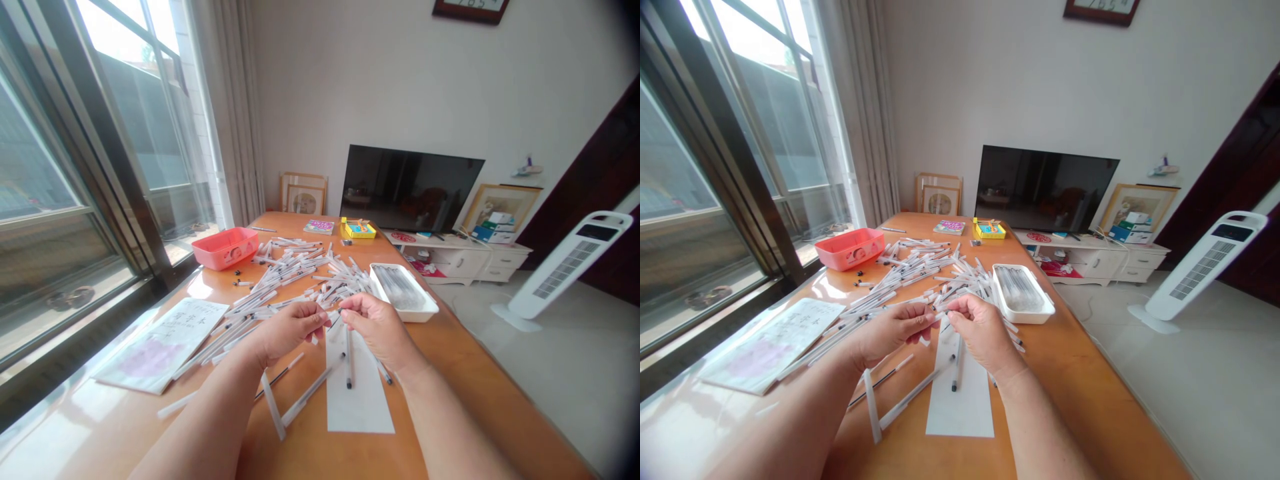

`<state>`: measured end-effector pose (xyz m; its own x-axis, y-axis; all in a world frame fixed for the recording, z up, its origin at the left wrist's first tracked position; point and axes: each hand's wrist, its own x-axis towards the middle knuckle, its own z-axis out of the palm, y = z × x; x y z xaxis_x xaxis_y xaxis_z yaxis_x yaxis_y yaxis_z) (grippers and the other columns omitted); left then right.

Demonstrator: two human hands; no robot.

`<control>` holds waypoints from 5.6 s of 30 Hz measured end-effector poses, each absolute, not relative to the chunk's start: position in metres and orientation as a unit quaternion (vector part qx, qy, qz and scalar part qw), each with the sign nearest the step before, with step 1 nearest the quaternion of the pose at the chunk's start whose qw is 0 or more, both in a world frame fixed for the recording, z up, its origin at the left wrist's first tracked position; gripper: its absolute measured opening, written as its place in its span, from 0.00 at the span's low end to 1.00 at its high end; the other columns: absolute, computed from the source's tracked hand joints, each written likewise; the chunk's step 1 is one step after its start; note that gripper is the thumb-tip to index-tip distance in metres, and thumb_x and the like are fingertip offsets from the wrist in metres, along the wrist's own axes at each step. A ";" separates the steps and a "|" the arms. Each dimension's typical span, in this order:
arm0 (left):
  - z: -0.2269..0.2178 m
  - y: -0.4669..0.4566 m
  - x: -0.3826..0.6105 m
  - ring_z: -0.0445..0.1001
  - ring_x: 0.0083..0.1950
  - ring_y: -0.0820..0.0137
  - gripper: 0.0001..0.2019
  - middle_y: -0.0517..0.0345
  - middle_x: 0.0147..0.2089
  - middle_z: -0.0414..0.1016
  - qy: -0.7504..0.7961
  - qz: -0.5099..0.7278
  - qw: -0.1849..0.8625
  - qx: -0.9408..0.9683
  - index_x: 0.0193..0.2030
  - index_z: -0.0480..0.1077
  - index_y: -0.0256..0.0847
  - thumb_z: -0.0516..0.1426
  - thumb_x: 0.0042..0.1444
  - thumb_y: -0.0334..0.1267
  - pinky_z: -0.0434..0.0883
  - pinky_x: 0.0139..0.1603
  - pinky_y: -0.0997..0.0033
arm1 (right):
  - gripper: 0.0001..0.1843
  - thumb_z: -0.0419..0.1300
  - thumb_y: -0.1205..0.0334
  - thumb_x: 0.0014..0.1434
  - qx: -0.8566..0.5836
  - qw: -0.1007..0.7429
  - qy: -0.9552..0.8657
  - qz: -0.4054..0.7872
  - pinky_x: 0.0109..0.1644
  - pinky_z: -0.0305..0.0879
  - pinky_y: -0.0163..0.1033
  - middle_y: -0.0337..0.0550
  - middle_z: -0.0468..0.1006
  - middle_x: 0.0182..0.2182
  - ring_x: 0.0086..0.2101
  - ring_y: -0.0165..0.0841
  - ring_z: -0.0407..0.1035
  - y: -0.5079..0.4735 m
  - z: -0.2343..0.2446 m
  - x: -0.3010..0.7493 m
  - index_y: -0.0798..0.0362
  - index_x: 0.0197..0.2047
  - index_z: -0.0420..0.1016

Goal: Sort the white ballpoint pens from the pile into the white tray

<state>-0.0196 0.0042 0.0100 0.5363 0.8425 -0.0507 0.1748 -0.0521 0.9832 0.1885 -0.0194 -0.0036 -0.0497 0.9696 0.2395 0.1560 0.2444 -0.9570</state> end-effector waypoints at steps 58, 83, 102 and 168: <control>0.007 0.002 -0.013 0.72 0.34 0.69 0.10 0.57 0.31 0.76 0.382 0.291 0.485 0.731 0.34 0.73 0.39 0.58 0.58 0.44 0.68 0.38 0.70 | 0.25 0.52 0.39 0.66 -0.509 0.409 -0.685 0.323 0.27 0.54 0.36 0.33 0.63 0.19 0.22 0.30 0.58 -0.024 -0.002 0.188 0.49 0.26 0.65; 0.008 0.001 -0.013 0.72 0.34 0.69 0.11 0.57 0.32 0.75 0.391 0.287 0.457 0.746 0.35 0.72 0.40 0.56 0.61 0.46 0.68 0.37 0.70 | 0.27 0.48 0.38 0.68 -0.527 0.411 -0.676 0.309 0.29 0.54 0.37 0.34 0.62 0.19 0.24 0.31 0.58 -0.022 -0.006 0.189 0.49 0.26 0.62; 0.004 0.002 -0.010 0.71 0.34 0.70 0.13 0.58 0.32 0.75 0.398 0.282 0.408 0.772 0.37 0.72 0.40 0.55 0.63 0.48 0.66 0.35 0.72 | 0.27 0.46 0.39 0.69 -0.546 0.401 -0.690 0.254 0.29 0.55 0.37 0.35 0.64 0.20 0.24 0.32 0.61 -0.020 -0.010 0.188 0.49 0.26 0.63; 0.004 0.005 -0.016 0.71 0.34 0.70 0.15 0.57 0.33 0.75 0.381 0.281 0.353 0.807 0.38 0.75 0.39 0.52 0.65 0.48 0.67 0.36 0.73 | 0.24 0.49 0.42 0.69 -0.525 0.442 -0.689 0.233 0.30 0.54 0.37 0.35 0.67 0.21 0.25 0.32 0.61 -0.020 -0.007 0.188 0.49 0.28 0.64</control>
